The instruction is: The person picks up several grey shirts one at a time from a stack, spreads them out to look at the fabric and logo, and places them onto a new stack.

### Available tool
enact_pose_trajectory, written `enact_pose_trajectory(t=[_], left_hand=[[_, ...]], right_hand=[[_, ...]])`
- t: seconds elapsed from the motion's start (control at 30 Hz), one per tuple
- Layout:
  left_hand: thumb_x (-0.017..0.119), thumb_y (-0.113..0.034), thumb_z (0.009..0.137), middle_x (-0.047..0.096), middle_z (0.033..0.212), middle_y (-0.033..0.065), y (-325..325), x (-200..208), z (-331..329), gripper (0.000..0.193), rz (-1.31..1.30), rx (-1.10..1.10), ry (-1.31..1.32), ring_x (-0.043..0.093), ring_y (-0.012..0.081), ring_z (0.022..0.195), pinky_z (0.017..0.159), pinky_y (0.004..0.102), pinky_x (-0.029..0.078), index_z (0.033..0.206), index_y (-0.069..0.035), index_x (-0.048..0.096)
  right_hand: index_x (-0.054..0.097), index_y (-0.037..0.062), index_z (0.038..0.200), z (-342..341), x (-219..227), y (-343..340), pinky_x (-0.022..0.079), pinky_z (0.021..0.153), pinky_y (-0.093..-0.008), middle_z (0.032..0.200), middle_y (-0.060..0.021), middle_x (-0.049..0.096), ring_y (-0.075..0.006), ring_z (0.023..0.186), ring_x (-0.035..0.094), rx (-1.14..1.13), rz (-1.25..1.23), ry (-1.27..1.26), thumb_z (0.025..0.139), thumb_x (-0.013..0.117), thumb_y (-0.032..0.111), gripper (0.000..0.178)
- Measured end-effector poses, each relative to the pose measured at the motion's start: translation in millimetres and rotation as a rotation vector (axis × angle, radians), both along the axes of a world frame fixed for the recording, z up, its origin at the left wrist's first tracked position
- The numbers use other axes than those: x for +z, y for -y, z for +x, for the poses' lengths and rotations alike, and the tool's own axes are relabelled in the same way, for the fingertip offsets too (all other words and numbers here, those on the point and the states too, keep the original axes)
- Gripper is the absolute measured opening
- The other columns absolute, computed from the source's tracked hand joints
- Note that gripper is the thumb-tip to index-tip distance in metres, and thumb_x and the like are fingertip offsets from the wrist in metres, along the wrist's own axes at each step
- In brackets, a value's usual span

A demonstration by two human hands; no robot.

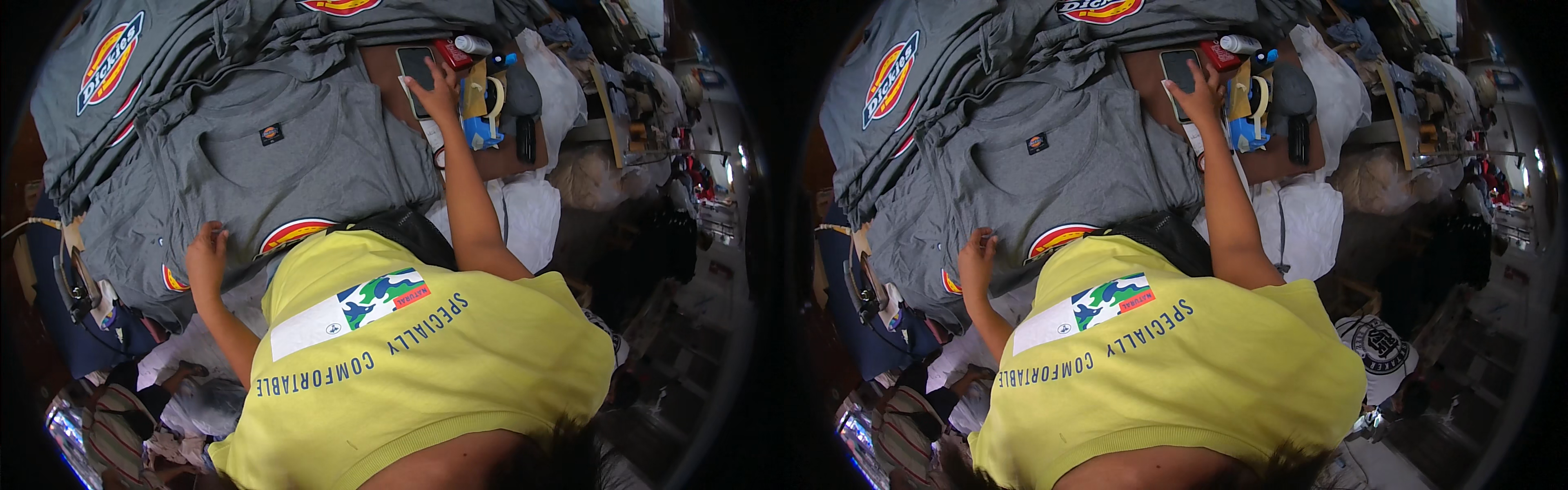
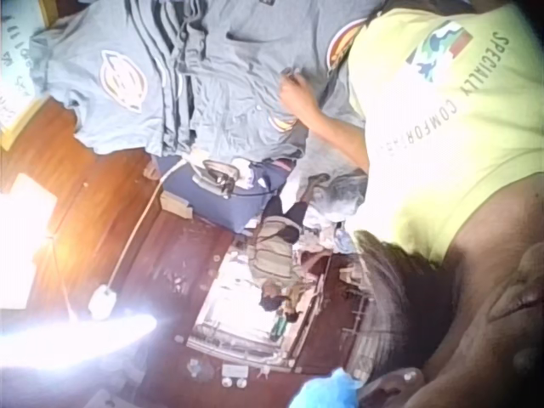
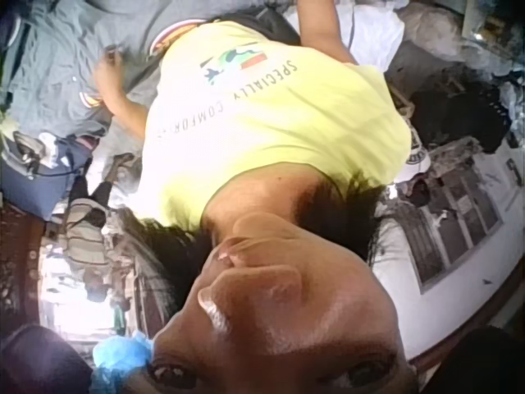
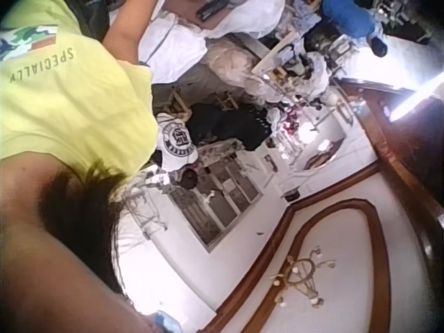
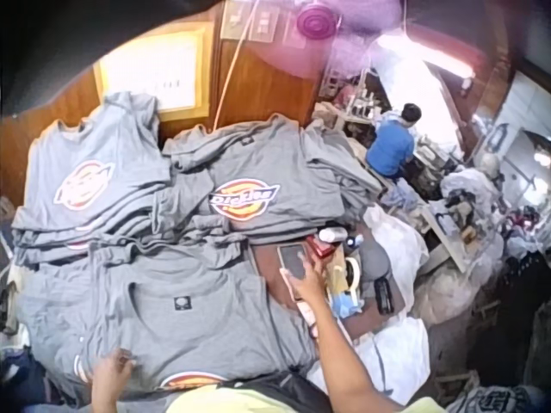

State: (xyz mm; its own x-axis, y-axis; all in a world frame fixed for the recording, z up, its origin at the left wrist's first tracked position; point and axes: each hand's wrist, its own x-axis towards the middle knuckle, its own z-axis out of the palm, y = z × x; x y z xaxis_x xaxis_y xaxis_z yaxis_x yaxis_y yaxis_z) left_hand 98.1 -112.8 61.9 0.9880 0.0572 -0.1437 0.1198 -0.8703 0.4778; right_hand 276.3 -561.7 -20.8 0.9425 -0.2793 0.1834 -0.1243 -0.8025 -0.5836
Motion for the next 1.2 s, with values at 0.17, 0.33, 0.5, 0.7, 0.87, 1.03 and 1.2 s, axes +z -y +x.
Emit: enact_pose_trajectory(t=[0.17, 0.33, 0.5, 0.7, 0.87, 1.03, 1.2], left_hand=[[0.059, -0.015, 0.078, 0.061, 0.073, 0.0159, 6, 0, 9, 0.018, -0.005, -0.018, 0.007, 0.060, 0.0303, 0.066, 0.059, 0.0362, 0.044, 0.092, -0.003, 0.056], [0.059, -0.015, 0.078, 0.061, 0.073, 0.0158, 14, -1, 17, 0.019, -0.026, -0.057, 0.024, 0.060, 0.0305, 0.067, 0.060, 0.0366, 0.045, 0.091, -0.003, 0.057], [0.059, -0.014, 0.077, 0.061, 0.084, 0.0151, 29, 4, 27, 0.019, -0.059, -0.096, 0.001, 0.059, 0.0295, 0.075, 0.065, 0.0354, 0.045, 0.092, -0.003, 0.057], [0.061, -0.017, 0.077, 0.057, 0.102, 0.0135, 82, -18, 80, 0.025, -0.322, -0.297, 0.145, 0.055, 0.0278, 0.094, 0.078, 0.0345, 0.043, 0.096, -0.002, 0.056], [0.062, -0.021, 0.078, 0.057, 0.107, 0.0136, 145, -51, 134, 0.039, -0.510, -0.362, 0.057, 0.055, 0.0245, 0.099, 0.084, 0.0320, 0.042, 0.110, -0.002, 0.053], [0.067, -0.034, 0.073, 0.050, 0.116, 0.0234, 191, -61, 161, 0.062, -0.565, -0.155, -0.155, 0.050, 0.0293, 0.107, 0.090, 0.0320, 0.038, 0.115, 0.006, 0.046], [0.066, -0.044, 0.071, 0.040, 0.127, 0.0225, 201, -78, 179, 0.078, -0.890, -0.060, -0.509, 0.040, 0.0291, 0.117, 0.098, 0.0338, 0.029, 0.121, 0.010, 0.039]], right_hand=[[0.040, 0.0132, 0.127, 6, -10, 12, 0.027, 0.096, -0.0487, 0.132, -0.0175, 0.029, -0.0411, 0.118, 0.027, -0.034, 0.007, -0.019, 0.065, 0.063, 0.057, 0.079], [0.038, 0.0129, 0.127, 6, -4, 8, 0.026, 0.096, -0.0485, 0.130, -0.0186, 0.030, -0.0400, 0.117, 0.028, -0.057, -0.023, -0.107, 0.065, 0.063, 0.056, 0.079], [0.042, 0.0083, 0.122, -1, -9, 13, 0.026, 0.096, -0.0463, 0.123, -0.0182, 0.038, -0.0357, 0.114, 0.034, 0.016, 0.090, 0.222, 0.068, 0.064, 0.049, 0.070], [0.043, 0.0075, 0.120, -26, -14, 11, 0.028, 0.093, -0.0453, 0.116, -0.0173, 0.042, -0.0353, 0.108, 0.038, 0.084, -0.043, 0.231, 0.070, 0.065, 0.044, 0.066], [0.043, 0.0124, 0.123, -1, 0, 9, 0.034, 0.090, -0.0445, 0.118, -0.0170, 0.040, -0.0384, 0.108, 0.037, -0.021, -0.088, 0.039, 0.071, 0.061, 0.051, 0.067], [0.042, 0.0157, 0.125, 7, -4, 10, 0.035, 0.089, -0.0457, 0.121, -0.0156, 0.037, -0.0395, 0.108, 0.036, -0.070, -0.145, -0.097, 0.072, 0.056, 0.057, 0.069], [0.043, 0.0135, 0.123, 7, -3, 13, 0.033, 0.090, -0.0459, 0.120, -0.0164, 0.039, -0.0392, 0.107, 0.037, -0.046, -0.137, -0.066, 0.072, 0.057, 0.054, 0.067]])
